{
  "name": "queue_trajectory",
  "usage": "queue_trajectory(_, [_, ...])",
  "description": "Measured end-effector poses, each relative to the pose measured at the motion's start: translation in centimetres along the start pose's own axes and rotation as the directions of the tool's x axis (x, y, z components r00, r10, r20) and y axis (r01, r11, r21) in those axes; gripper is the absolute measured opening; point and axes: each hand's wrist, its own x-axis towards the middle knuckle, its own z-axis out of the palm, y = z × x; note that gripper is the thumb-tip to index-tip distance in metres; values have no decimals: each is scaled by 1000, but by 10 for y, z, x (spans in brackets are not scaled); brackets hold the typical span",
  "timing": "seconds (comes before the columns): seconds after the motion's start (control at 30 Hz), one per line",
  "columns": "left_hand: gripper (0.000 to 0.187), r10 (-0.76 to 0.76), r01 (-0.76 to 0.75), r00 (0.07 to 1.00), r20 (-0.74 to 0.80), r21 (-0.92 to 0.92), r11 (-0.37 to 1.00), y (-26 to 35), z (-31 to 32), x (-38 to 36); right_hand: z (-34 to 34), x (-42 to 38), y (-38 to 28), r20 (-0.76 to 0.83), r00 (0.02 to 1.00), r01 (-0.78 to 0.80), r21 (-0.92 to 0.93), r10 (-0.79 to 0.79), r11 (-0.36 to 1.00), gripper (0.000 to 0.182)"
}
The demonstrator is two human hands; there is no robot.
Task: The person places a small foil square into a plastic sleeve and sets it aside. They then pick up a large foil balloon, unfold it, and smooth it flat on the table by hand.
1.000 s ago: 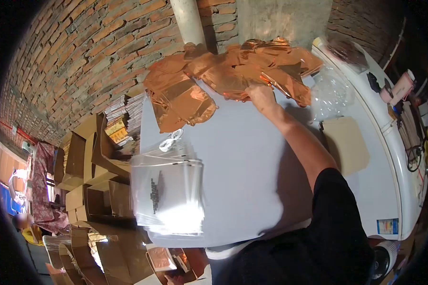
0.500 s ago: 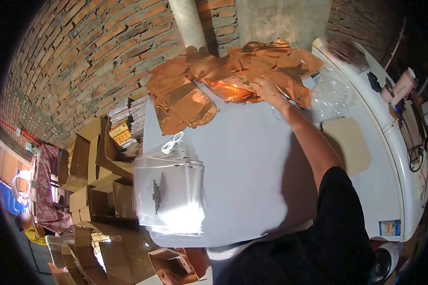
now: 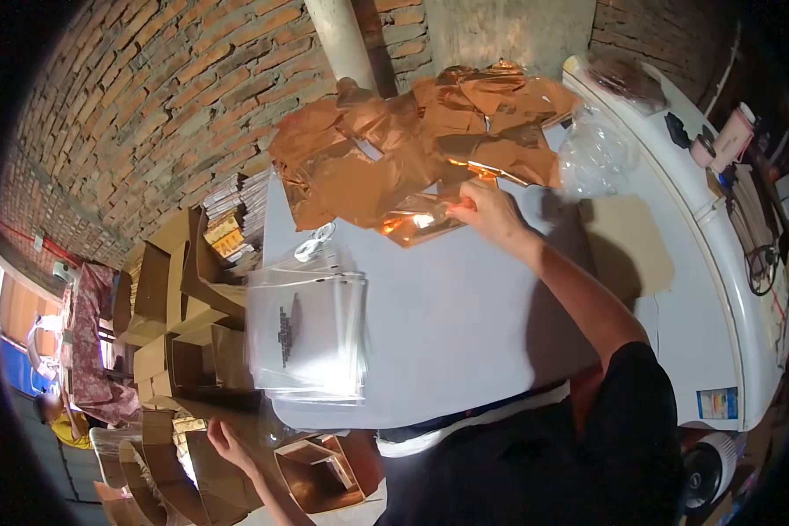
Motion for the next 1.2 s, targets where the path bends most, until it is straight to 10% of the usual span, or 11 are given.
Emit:
queue_trajectory(0.23, [53,185,-153,847,499,-105,983,188,162,-29,3,-15,5,29,997,-78,126,75,989,23])
queue_trajectory(0.5, [83,650,-741,256,716,-287,608,257,397,-52,2,-13,-16,-67,987,146,24,-144,989,15])
queue_trajectory(0.67, [37,230,-705,180,956,-37,709,235,498,-45,0,-5,-6,-64,965,250,-63,-254,966,33])
queue_trajectory(0.8, [21,416,-532,395,819,-165,831,258,538,-8,-12,8,-22,-139,990,14,16,-12,1000,71])
queue_trajectory(0.93, [27,295,-373,419,859,-134,918,301,559,26,13,34,-23,-372,902,179,-136,-218,974,73])
queue_trajectory(1.07, [25,356,-457,415,837,-146,877,341,555,41,37,53,-14,235,972,3,-147,32,989,61])
queue_trajectory(1.2, [27,564,-296,439,699,-480,826,347,571,49,84,74,9,160,971,236,-507,-178,829,40])
